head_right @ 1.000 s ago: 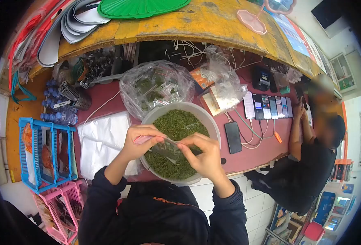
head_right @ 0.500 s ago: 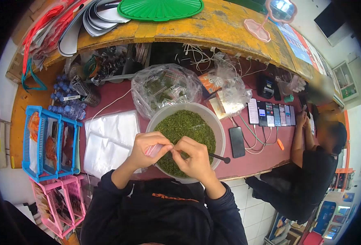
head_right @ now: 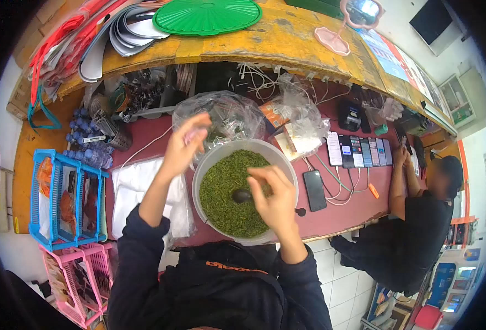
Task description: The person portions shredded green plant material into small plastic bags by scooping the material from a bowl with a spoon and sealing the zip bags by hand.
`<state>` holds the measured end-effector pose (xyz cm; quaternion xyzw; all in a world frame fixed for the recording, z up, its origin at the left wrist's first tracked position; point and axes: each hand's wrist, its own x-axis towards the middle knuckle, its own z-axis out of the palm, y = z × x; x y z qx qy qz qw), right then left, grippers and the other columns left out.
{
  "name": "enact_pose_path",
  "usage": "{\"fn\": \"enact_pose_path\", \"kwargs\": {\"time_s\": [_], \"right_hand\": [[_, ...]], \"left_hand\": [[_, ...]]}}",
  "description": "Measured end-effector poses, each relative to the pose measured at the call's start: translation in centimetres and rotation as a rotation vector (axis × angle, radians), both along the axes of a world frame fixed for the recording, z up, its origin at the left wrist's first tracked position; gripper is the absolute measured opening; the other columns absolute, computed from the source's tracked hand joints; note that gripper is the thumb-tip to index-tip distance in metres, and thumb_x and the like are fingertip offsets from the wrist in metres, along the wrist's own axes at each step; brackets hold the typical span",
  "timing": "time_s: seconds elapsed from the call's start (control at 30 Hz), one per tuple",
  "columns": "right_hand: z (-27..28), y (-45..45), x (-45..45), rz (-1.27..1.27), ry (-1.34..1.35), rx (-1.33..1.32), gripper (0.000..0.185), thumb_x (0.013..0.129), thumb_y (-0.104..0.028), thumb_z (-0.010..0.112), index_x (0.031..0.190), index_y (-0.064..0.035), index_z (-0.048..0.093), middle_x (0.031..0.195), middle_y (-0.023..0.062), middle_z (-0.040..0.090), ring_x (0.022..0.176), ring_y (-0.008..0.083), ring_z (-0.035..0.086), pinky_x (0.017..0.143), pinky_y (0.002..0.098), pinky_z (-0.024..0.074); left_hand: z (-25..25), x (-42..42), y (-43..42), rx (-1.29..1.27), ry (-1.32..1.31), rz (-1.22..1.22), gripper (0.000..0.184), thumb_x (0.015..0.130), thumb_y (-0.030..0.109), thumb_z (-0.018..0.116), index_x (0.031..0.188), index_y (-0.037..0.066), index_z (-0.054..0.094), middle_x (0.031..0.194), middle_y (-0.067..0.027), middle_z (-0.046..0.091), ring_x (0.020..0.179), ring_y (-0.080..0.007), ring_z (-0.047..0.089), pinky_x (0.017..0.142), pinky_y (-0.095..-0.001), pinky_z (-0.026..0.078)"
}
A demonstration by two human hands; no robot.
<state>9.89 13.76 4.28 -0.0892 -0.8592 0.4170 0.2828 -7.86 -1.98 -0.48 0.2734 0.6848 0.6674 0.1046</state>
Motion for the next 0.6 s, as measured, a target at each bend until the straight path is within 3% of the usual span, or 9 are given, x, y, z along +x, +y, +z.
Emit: {"fn": "enact_pose_path", "kwargs": {"time_s": [0.03,0.13,0.3,0.43,0.47,0.5,0.53,0.57,0.6], "right_hand": [[0.1,-0.6,-0.7,-0.010,0.031,0.041,0.010,0.079,-0.004,0.075,0.087,-0.0037,0.068,0.084,0.0069,0.065,0.068,0.0197,0.063,0.059,0.0289,0.0482],[-1.0,-0.7,-1.4,0.143,0.051,0.132,0.013,0.076,-0.004,0.075,0.087,-0.0050,0.068,0.085,0.0076,0.064,0.068,0.0238,0.064,0.061,0.0319,0.0509],[-1.9,-0.3,0.1,0.223,0.022,0.249,0.013,0.075,-0.002,0.074,0.087,-0.0056,0.069,0.085,0.0063,0.065,0.069,0.0259,0.065,0.061,0.0351,0.0524],[-1.8,0.4,0.9,-0.009,0.067,0.372,0.012,0.076,0.000,0.073,0.086,-0.0050,0.070,0.082,0.0076,0.065,0.067,0.0252,0.065,0.058,0.0332,0.0517],[-1.4,1.1,1.3,-0.083,0.045,0.289,0.011,0.076,0.001,0.073,0.085,-0.0045,0.070,0.080,0.0086,0.065,0.066,0.0238,0.065,0.057,0.0320,0.0507],[-1.0,1.7,1.5,-0.158,0.024,0.207,0.010,0.076,0.002,0.073,0.083,-0.0040,0.070,0.079,0.0097,0.065,0.065,0.0224,0.065,0.056,0.0309,0.0498],[-1.0,2.0,1.9,-0.076,0.038,0.152,0.009,0.076,0.004,0.074,0.079,-0.0034,0.070,0.075,0.0080,0.065,0.062,0.0152,0.063,0.053,0.0262,0.0466],[-1.1,1.8,2.4,-0.078,0.042,0.155,0.009,0.076,0.004,0.074,0.079,-0.0034,0.070,0.075,0.0080,0.065,0.062,0.0152,0.063,0.053,0.0262,0.0466],[-1.4,1.2,2.8,0.072,-0.026,-0.068,0.008,0.077,0.002,0.075,0.078,-0.0032,0.069,0.075,0.0057,0.065,0.061,0.0116,0.061,0.053,0.0244,0.0457]], "left_hand": [[0.1,1.7,0.0,0.032,-0.203,-0.176,0.042,0.098,0.026,0.058,0.135,0.007,0.051,0.113,-0.0091,0.065,0.078,-0.0102,0.063,0.060,-0.0234,0.050],[1.2,7.2,0.2,0.093,-0.511,-0.491,0.044,0.101,0.032,0.052,0.134,0.004,0.051,0.098,-0.0054,0.067,0.064,-0.0084,0.060,0.057,-0.0229,0.048],[-0.1,9.9,0.1,0.093,-0.487,-0.458,0.045,0.101,0.033,0.052,0.135,0.003,0.051,0.099,-0.0044,0.064,0.071,-0.0083,0.061,0.060,-0.0230,0.049],[0.3,10.2,-0.3,0.194,-0.436,-0.352,0.043,0.102,0.034,0.050,0.134,0.005,0.052,0.106,-0.0041,0.063,0.078,-0.0101,0.062,0.066,-0.0225,0.050],[0.8,10.0,-1.2,0.124,-0.512,-0.259,0.028,0.097,0.024,0.061,0.119,0.007,0.063,0.103,-0.0042,0.065,0.080,-0.0130,0.063,0.068,-0.0251,0.050],[0.6,9.9,-1.5,0.127,-0.509,-0.258,0.028,0.097,0.024,0.061,0.119,0.007,0.063,0.103,-0.0042,0.065,0.080,-0.0130,0.063,0.068,-0.0251,0.050],[0.2,10.0,-1.6,0.096,-0.133,-0.127,0.021,0.092,0.019,0.067,0.107,0.006,0.067,0.098,-0.0052,0.065,0.078,-0.0145,0.063,0.067,-0.0266,0.050],[0.0,10.2,-1.5,0.063,0.243,0.005,0.014,0.086,0.014,0.073,0.096,0.005,0.070,0.093,-0.0062,0.066,0.076,-0.0160,0.063,0.066,-0.0282,0.050],[1.0,11.0,-1.1,0.003,0.205,-0.028,0.013,0.075,0.006,0.080,0.081,0.003,0.069,0.083,-0.0074,0.065,0.071,-0.0182,0.063,0.062,-0.0298,0.048]]}}
